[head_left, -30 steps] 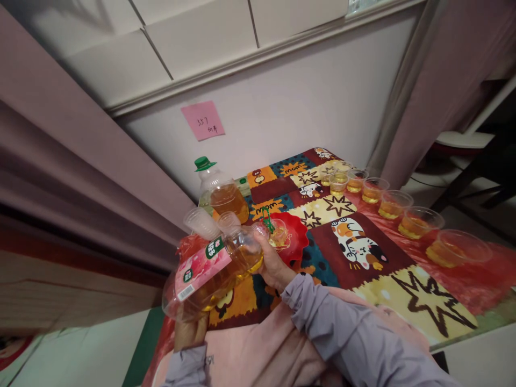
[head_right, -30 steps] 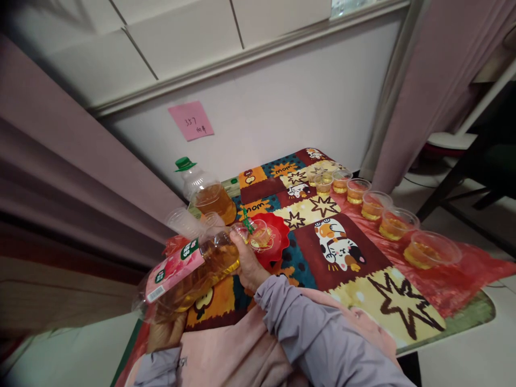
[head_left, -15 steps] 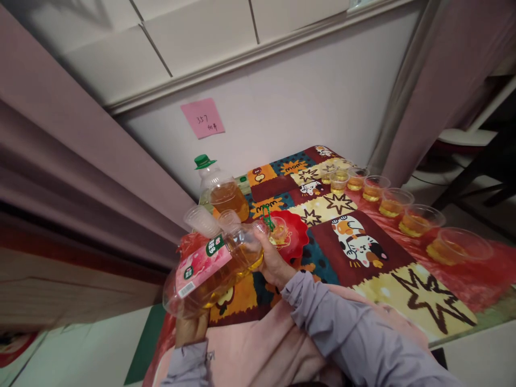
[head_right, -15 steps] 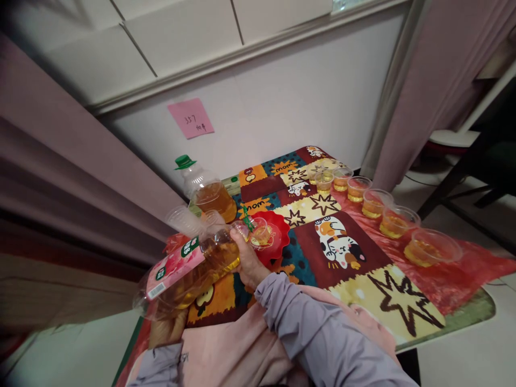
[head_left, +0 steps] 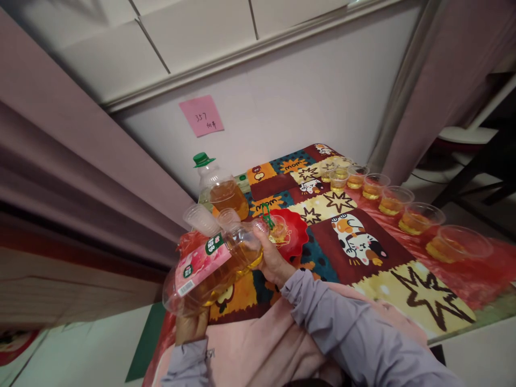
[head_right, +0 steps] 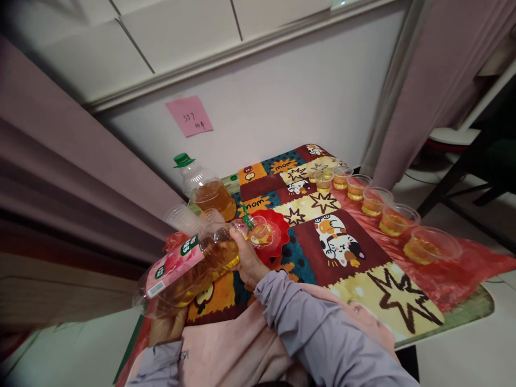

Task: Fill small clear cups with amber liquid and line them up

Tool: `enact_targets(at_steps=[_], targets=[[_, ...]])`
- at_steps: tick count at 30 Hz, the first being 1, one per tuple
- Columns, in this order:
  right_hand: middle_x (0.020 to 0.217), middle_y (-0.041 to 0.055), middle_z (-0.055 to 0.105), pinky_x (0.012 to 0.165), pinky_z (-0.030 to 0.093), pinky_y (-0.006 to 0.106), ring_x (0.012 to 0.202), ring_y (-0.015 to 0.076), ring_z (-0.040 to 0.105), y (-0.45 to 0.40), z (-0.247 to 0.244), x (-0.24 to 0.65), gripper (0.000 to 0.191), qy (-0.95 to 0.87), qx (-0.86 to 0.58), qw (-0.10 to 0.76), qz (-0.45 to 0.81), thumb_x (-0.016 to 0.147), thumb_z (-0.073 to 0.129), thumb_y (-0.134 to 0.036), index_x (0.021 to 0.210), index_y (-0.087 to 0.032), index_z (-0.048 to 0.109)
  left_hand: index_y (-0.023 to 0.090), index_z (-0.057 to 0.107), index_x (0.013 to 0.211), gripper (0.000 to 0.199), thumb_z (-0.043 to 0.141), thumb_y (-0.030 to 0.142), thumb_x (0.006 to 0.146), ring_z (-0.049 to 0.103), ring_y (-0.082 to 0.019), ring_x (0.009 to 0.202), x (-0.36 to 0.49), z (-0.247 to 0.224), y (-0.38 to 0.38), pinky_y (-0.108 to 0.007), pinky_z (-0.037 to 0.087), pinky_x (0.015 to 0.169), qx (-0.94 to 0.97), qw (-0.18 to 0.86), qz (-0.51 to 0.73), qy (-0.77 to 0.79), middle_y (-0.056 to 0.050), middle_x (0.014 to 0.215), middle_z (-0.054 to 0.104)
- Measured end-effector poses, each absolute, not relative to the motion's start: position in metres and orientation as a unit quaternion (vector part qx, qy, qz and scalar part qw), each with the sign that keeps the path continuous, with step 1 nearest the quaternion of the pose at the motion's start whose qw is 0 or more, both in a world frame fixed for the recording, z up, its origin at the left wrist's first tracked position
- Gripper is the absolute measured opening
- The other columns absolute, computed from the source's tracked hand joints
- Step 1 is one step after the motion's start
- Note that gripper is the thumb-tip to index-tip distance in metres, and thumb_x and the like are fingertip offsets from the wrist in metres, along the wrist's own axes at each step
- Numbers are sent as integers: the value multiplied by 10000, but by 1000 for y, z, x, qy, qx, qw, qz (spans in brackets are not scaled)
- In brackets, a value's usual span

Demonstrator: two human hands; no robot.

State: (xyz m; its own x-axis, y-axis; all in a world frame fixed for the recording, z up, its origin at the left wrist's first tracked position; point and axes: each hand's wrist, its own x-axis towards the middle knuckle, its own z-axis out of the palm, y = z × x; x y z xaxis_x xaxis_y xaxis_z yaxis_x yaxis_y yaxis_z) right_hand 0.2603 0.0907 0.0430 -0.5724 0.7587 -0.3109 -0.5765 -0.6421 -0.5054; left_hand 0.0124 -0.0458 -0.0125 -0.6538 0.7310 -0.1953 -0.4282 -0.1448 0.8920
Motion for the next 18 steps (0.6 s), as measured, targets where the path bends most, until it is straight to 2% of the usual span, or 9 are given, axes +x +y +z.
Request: enact_targets(at_steps=[6,15,18], targets=[[1041,92,897,642,631,301,830,239,829,89,47,260,658,-174,-245,395,868,953,741,-814,1212,-216,831,363,796,1426,403,667,550,1094,602,-327,1601,7,-4,-46,-491,569,1246,148,421,729,519,-34,1459,834],[1007,92,898,710,672,342,871,266,852,88,49,260,641,-178,-232,404,867,930,783,-799,1179,-211,834,346,796,1416,478,771,608,1016,672,-347,1529,24,13,-43,-499,638,1167,200,387,729,527,-39,1433,844],[999,87,897,741,674,354,880,271,852,88,51,262,662,-183,-235,418,858,910,809,-785,1223,-202,817,365,804,1389,430,785,559,1006,684,-331,1514,34,19,-41,-491,633,1174,192,371,735,534,-7,1381,861]])
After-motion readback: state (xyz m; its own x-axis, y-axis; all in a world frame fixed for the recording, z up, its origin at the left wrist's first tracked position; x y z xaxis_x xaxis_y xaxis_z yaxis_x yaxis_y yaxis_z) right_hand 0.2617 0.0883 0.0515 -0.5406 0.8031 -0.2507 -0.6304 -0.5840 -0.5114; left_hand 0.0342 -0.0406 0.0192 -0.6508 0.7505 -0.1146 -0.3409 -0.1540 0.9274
